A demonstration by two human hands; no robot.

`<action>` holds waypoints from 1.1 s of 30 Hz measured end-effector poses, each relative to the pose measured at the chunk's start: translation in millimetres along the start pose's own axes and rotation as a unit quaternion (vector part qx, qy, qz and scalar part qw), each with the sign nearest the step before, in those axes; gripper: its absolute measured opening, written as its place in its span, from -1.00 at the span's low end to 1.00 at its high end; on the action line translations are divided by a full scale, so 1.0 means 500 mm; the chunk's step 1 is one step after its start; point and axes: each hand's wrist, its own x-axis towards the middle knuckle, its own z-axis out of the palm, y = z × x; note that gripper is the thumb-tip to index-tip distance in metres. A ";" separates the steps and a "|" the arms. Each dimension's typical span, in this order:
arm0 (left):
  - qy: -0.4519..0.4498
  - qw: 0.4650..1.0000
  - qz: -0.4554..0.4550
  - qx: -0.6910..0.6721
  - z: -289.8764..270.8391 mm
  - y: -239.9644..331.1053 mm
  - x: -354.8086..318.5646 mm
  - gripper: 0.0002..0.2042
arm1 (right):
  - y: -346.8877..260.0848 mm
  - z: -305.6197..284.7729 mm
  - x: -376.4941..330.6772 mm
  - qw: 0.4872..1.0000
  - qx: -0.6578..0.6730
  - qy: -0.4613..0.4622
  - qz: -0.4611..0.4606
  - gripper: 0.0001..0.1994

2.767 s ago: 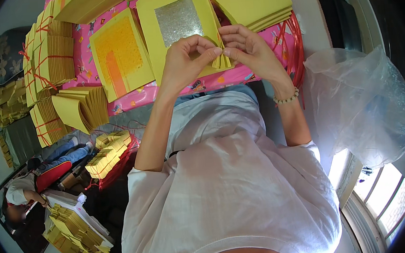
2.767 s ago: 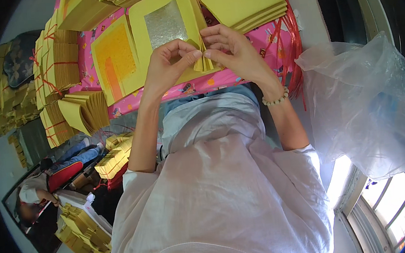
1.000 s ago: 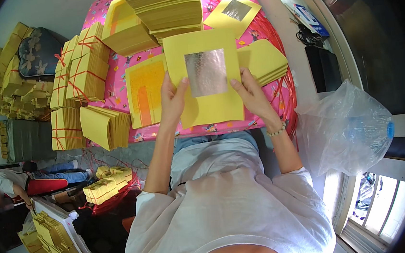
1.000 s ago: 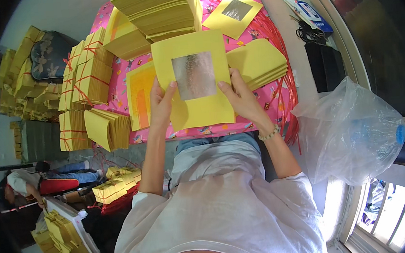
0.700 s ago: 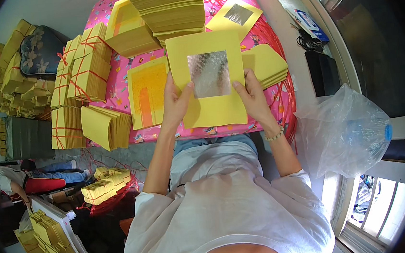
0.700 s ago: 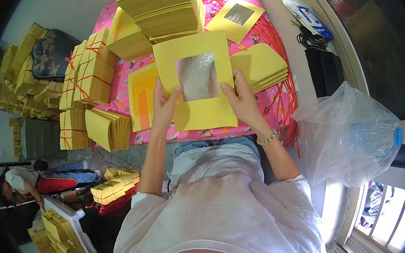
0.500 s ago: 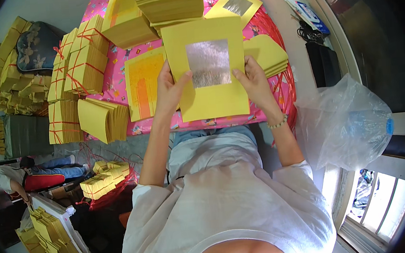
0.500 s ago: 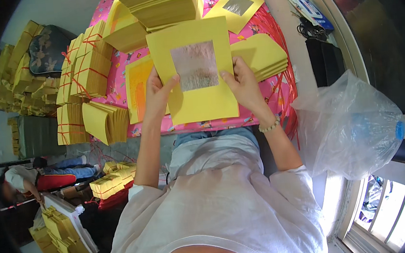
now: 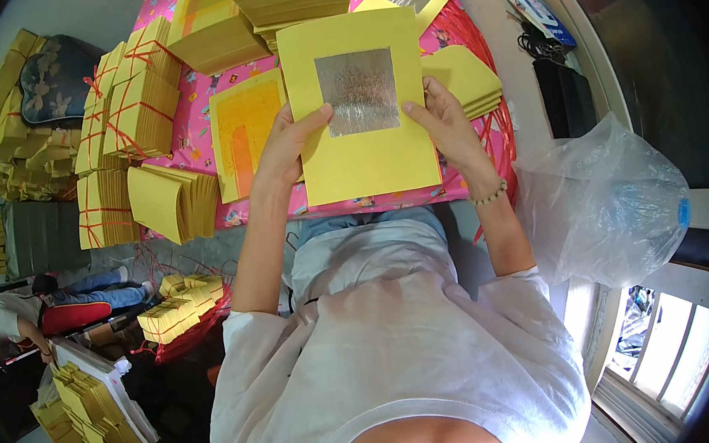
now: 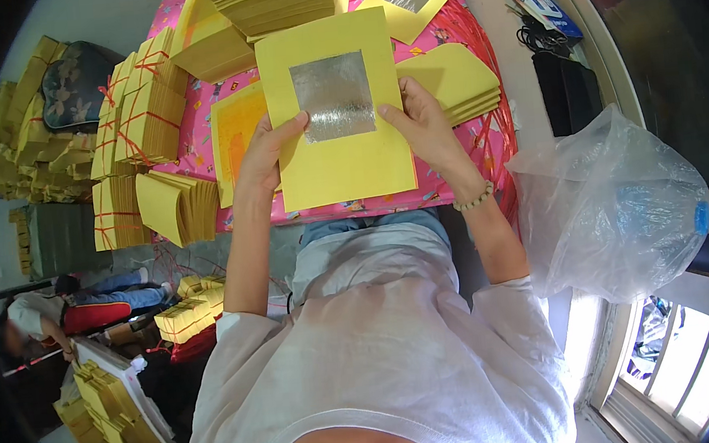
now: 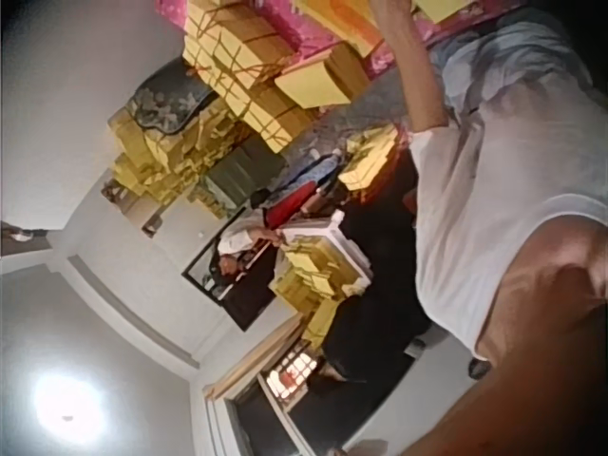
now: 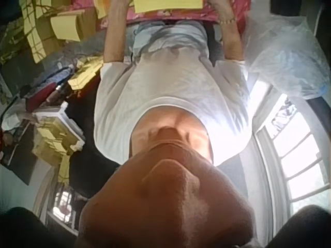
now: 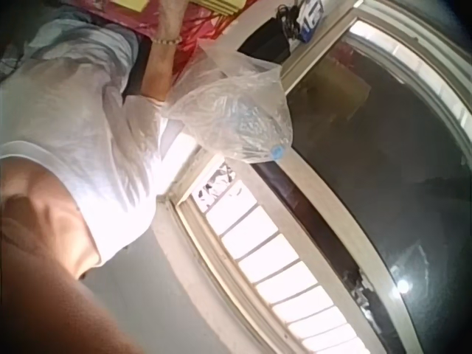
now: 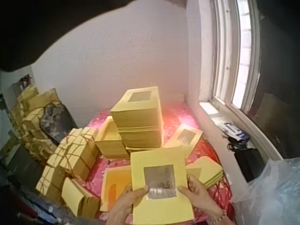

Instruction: Counting and stacking sheets of yellow joss paper with foil accents.

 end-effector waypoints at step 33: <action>-0.188 0.970 0.035 -0.152 -0.039 -0.027 -0.022 -0.59 | -0.064 -0.024 -0.014 0.997 -0.052 -0.058 -0.009 -0.68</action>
